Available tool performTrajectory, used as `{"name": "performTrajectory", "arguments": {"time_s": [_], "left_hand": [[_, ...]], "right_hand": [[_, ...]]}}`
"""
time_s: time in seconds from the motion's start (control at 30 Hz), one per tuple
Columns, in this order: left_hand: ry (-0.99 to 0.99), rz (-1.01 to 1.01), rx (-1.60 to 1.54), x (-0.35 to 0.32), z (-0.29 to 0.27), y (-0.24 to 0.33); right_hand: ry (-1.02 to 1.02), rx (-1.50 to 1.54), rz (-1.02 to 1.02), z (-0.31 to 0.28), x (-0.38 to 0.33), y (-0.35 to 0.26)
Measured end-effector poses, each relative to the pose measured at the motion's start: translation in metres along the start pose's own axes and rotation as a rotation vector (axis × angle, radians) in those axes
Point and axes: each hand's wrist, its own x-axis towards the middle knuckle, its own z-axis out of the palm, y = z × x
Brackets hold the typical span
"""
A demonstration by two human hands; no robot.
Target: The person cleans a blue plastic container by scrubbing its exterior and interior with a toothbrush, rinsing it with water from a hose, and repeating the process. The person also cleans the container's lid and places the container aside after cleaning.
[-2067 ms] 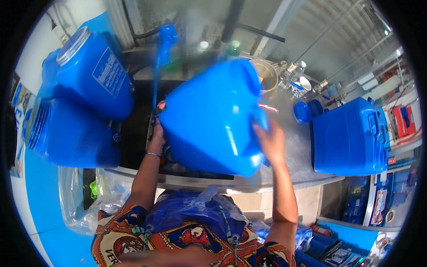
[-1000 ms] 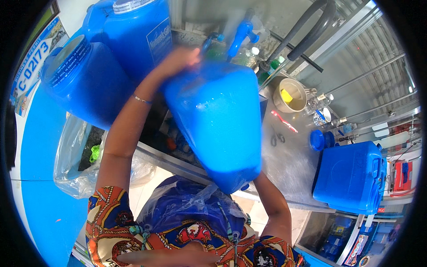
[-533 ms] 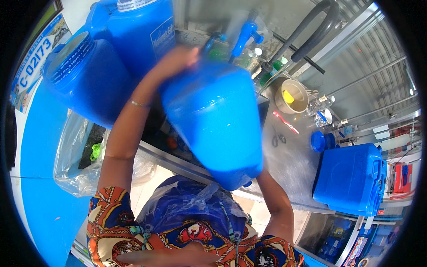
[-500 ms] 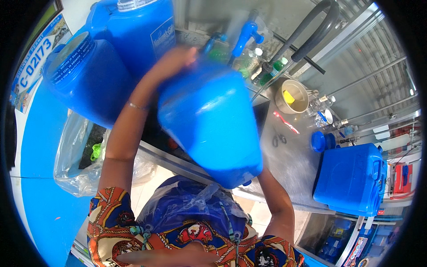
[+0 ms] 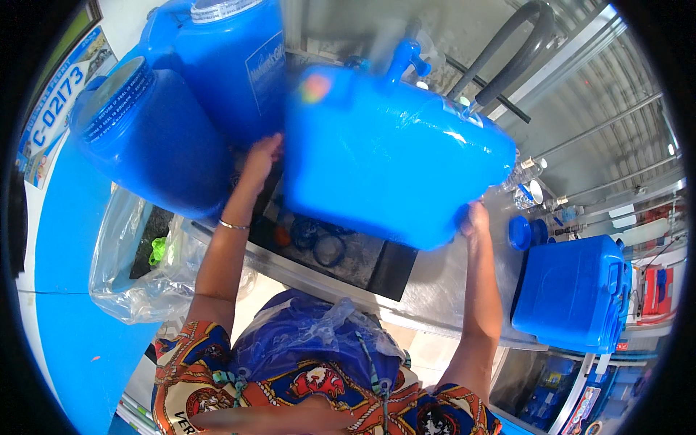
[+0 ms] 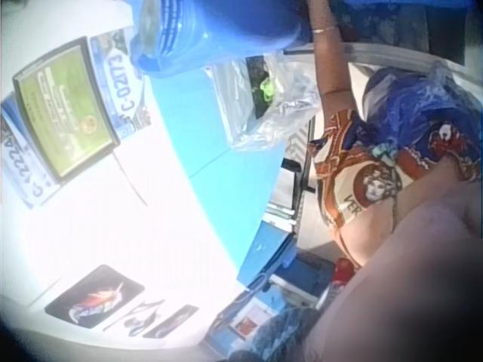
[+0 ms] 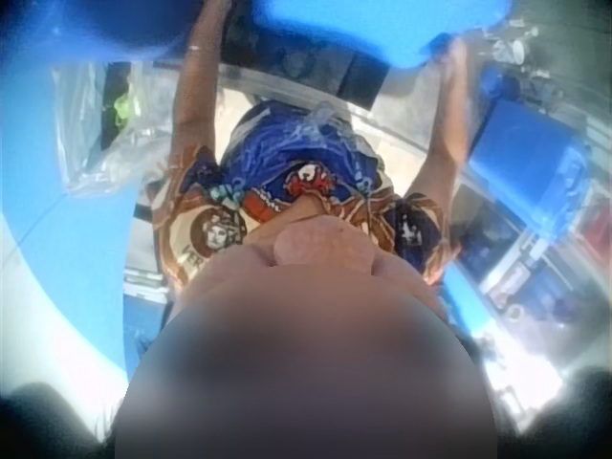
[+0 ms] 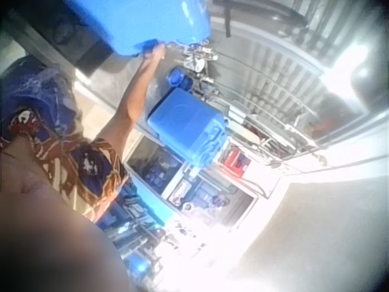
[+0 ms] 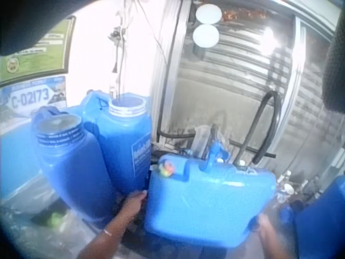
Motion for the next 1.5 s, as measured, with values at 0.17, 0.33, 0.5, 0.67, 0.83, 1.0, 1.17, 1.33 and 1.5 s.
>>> {"name": "performTrajectory", "arguments": {"time_s": [0.17,0.33,0.5,0.67,0.83,1.0,1.17,1.33,1.5], "left_hand": [[0.316,0.468,0.228,-0.043,0.044,-0.035],[0.203,0.216,0.242,-0.047,0.070,-0.046],[0.037,-0.170,-0.081,-0.021,0.066,-0.086],[-0.172,-0.539,-0.597,-0.005,0.054,-0.143],[-0.181,-0.426,-0.804,0.000,0.043,-0.170],[-0.268,-0.429,-0.822,-0.006,0.035,-0.165],[-0.387,-0.449,-0.789,-0.006,0.040,-0.155],[-0.526,-0.493,-0.714,-0.004,0.049,-0.156],[-0.569,-0.489,-0.615,0.004,0.055,-0.163]], "right_hand": [[0.239,-0.093,-0.616,0.017,-0.040,-0.005],[0.160,-0.369,-0.703,0.040,-0.066,-0.014],[0.279,-0.944,-1.038,0.095,-0.085,-0.038],[0.051,-1.281,-1.226,0.181,-0.103,-0.056],[-0.111,-1.350,-1.276,0.239,-0.108,-0.068],[-0.122,-1.362,-1.378,0.245,-0.144,-0.080],[-0.015,-1.430,-1.375,0.228,-0.194,-0.095],[0.132,-1.489,-1.402,0.221,-0.227,-0.104],[0.203,-1.538,-1.453,0.221,-0.239,-0.120]]}}
